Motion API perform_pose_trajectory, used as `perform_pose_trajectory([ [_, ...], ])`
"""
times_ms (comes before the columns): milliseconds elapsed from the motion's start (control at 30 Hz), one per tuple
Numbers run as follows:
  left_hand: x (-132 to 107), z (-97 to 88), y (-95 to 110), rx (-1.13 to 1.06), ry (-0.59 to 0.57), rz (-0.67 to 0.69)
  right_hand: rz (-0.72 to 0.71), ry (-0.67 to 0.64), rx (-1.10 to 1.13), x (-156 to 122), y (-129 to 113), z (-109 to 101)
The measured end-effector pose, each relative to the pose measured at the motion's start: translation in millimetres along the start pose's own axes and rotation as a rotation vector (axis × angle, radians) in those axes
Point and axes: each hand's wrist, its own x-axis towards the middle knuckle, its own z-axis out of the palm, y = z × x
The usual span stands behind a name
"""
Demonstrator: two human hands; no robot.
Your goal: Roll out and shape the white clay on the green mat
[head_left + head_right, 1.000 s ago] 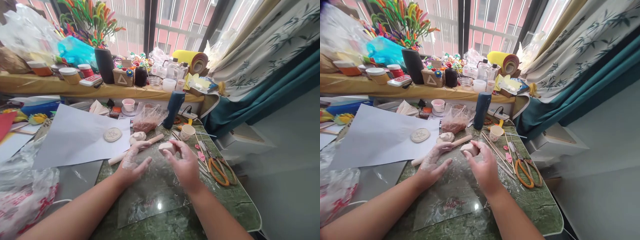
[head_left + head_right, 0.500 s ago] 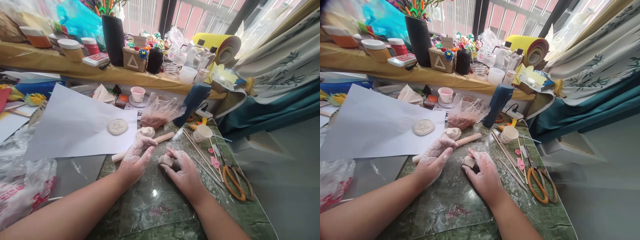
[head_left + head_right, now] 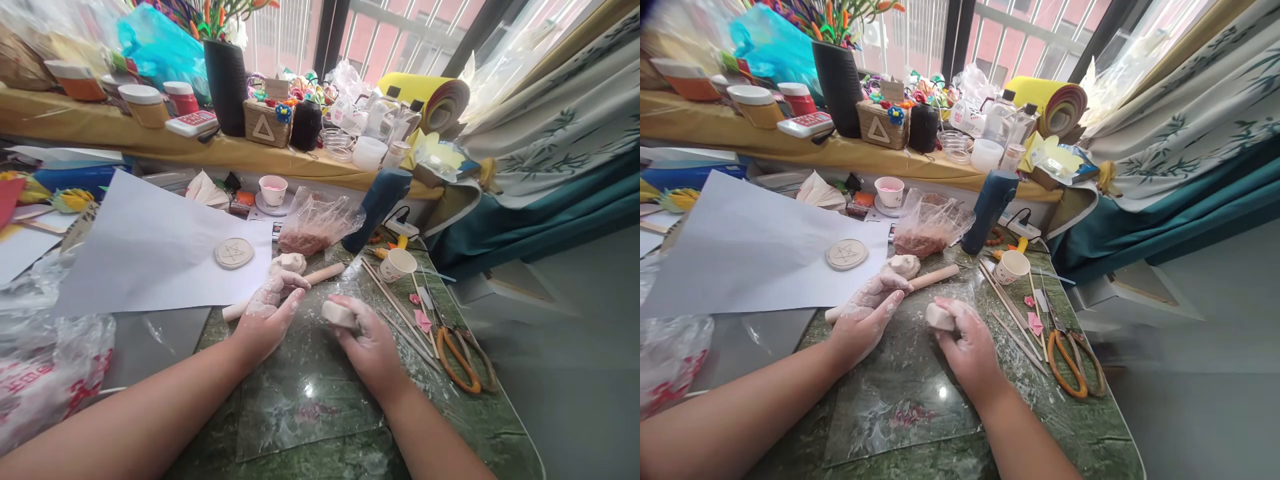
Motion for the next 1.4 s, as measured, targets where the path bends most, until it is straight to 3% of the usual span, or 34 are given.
perform_pose_trajectory([
  [133, 1.4, -0.7, 0.4, -0.013, 0.012, -0.015, 0.157, 0.098, 0.028, -4.0, 5.4, -1.5],
  [267, 1.7, -1.5, 0.1, -0.039, 0.000, -0.022, 0.116, 0.300, -0.031, -6.8, 7.4, -6.7],
  [333, 1.5, -1.5, 0.6, -0.049, -0.007, -0.022, 0.026, 0.233, -0.105, -6.9, 5.5, -7.7],
  [433, 1.0, -1.6, 0.2, -0.042, -0.008, -0.022, -0.077, -0.035, -0.149, -5.5, 2.6, -4.9],
  [467, 0.7, -1.8, -0.5, -0.039, -0.007, -0.025, -0.082, -0.066, -0.153, -5.1, 2.1, -3.3],
  [600, -0.2, -2.7, -4.3, -0.018, -0.020, -0.034, 0.006, 0.056, -0.157, -5.0, 0.9, 0.7],
  [867, -0.2, -1.9, -3.0, -0.018, -0.032, -0.042, 0.063, 0.025, -0.130, -3.5, 1.3, 3.5],
  [1000, -2.1, -2.8, -2.4, 0.105, -0.067, 0.033, 0.066, 0.003, -0.281, -0.4, 5.2, 6.0],
  [1100, -4.7, -3.2, 0.4, 0.294, -0.164, 0.187, 0.012, -0.033, -0.368, -0.7, 4.7, 2.1],
  [1200, -7.4, -2.6, 5.4, 0.397, -0.215, 0.273, -0.171, 0.024, -0.298, -3.7, 2.7, -3.5],
  [1300, -9.2, -2.5, 9.2, 0.420, -0.266, 0.173, -0.308, 0.132, -0.166, -7.0, 1.9, -4.8],
  [1400, -9.4, -3.2, 9.6, 0.411, -0.348, 0.086, -0.267, 0.105, -0.051, -9.3, 2.4, -1.4],
])
